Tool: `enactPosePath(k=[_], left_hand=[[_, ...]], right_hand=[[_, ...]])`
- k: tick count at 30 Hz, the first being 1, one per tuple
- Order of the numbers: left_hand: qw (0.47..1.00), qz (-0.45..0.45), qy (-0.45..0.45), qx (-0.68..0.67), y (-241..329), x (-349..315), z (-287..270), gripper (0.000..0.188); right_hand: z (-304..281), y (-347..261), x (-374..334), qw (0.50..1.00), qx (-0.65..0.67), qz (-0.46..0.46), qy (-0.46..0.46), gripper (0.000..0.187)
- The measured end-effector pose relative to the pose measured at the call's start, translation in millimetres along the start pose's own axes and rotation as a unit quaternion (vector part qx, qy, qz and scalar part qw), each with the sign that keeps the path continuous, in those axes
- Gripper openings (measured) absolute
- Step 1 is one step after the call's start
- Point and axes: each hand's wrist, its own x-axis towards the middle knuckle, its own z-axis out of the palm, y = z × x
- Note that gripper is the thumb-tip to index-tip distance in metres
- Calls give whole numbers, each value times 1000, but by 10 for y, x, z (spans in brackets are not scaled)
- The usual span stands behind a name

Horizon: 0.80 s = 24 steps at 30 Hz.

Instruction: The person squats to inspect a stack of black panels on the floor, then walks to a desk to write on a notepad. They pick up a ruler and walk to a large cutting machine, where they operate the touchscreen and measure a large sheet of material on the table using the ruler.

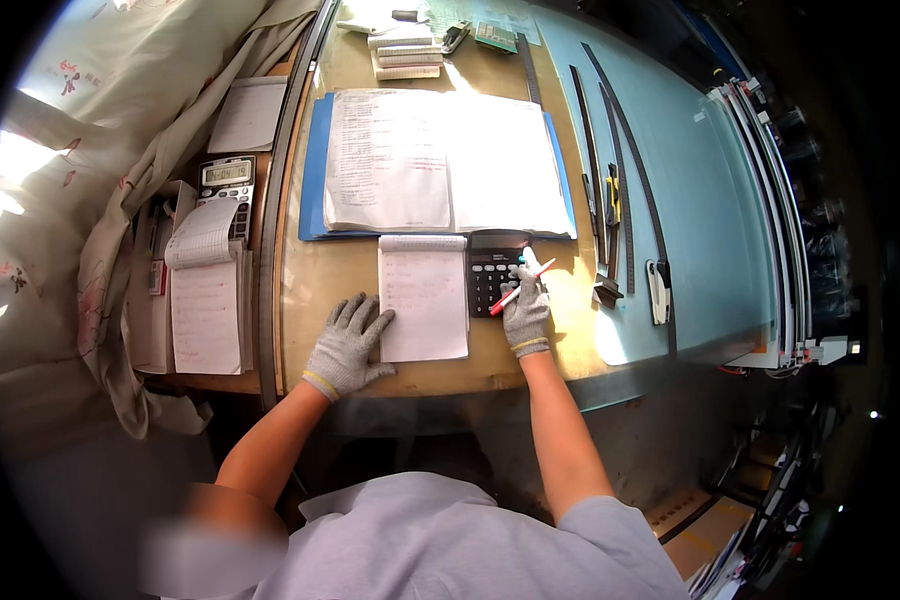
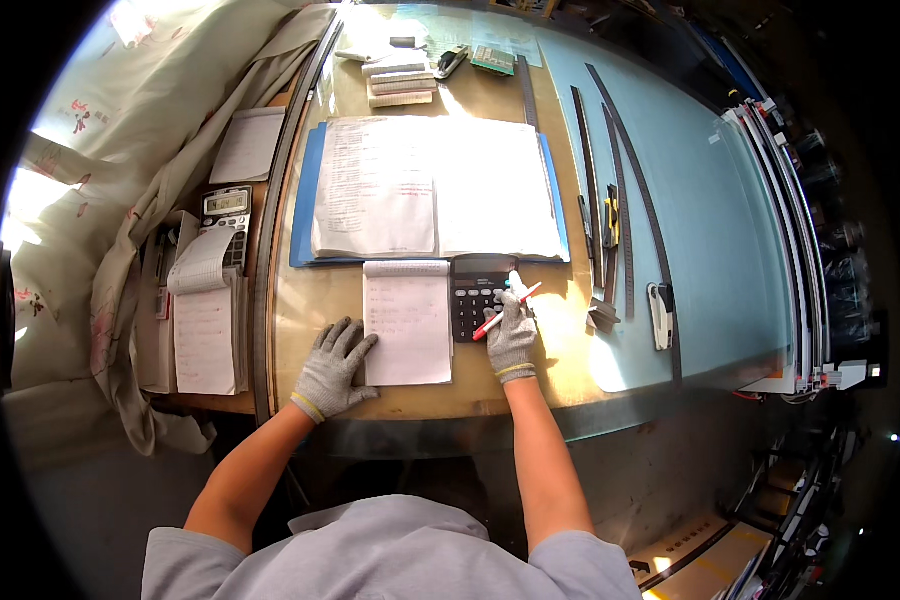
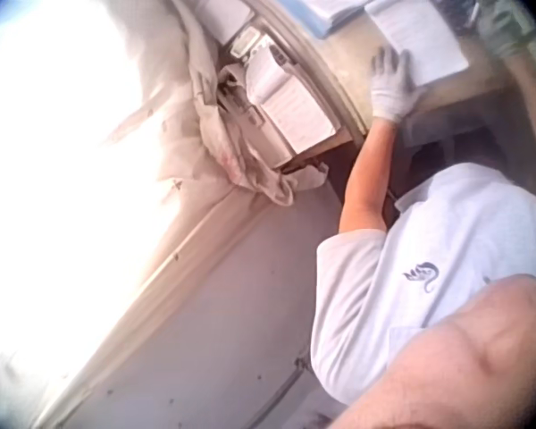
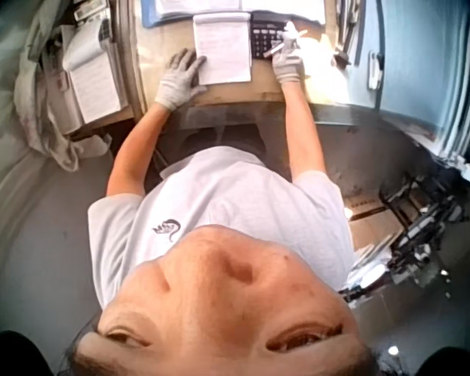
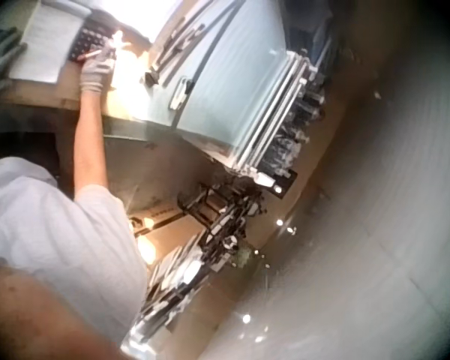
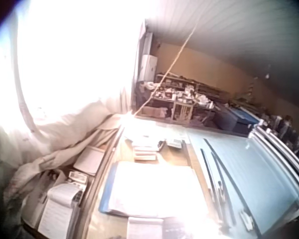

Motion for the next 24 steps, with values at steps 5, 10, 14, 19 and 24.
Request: enactPosePath(k=[5,10,14,19,24], left_hand=[[1000,-7,4,-12,11,-7,-14,90],[1000,-4,14,-15,8,5,1,86],[1000,1,25,-17,4,10,-3,85],[1000,-3,24,-18,-9,-8,18,85],[1000,-7,17,-20,12,1,23,86]], right_hand=[[-53,4,5,997,-74,-19,-23,46],[-113,-103,20,997,-69,-3,-31,45],[-131,-232,-198,999,-44,3,30,45],[-114,-301,-520,995,-17,74,61,44],[-194,-415,-493,997,-45,31,59,45]])
